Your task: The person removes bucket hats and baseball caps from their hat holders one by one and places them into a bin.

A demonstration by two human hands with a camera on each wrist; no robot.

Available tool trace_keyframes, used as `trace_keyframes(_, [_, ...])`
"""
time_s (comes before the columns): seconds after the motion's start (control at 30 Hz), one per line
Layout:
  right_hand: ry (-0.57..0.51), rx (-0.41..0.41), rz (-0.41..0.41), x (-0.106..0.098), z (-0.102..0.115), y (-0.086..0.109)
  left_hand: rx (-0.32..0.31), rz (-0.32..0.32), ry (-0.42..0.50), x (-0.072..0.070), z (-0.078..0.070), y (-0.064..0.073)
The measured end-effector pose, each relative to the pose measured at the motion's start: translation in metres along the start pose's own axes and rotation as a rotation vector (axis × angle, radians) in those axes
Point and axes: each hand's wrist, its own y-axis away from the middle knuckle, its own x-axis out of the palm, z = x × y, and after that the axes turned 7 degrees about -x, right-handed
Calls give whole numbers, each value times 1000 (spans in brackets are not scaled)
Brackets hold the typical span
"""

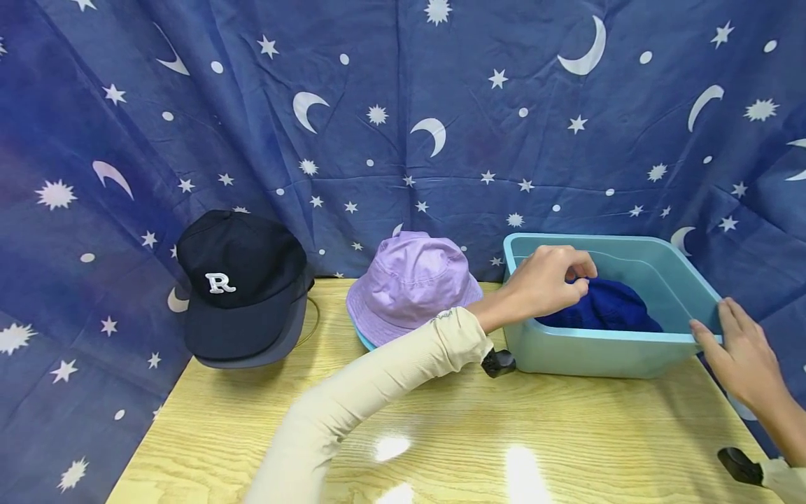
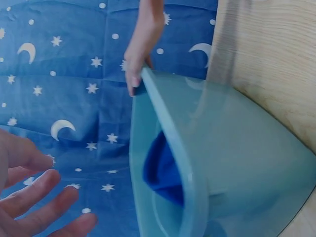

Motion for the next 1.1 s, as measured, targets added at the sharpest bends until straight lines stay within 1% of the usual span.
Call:
trace_keyframes(0.23, [-2,1,1,-1,-3,0,91,-45,51,-27,-2,11])
trace_keyframes(0.33, [-1,3,3,-2,-3,1,120,-59,72,-39,-1,16])
trace_keyframes(0.43, [-4,-1,3,-2,-2,1,125,-67,81,-51,-2,22])
trace_keyframes(0.57, [0,4,-5,-1,-1,1,116,-87,93,-67,-2,30])
trace_keyframes(0.8, [14,29,-14,1,0,3,115,-157,144,-92,1,44])
trace_keyframes(1.03, [10,19,-6,1,-1,1,153,-266,174,-108,13,55])
trace_keyframes(1.1, [12,21,-5,2,0,1,151,-294,173,-112,17,57])
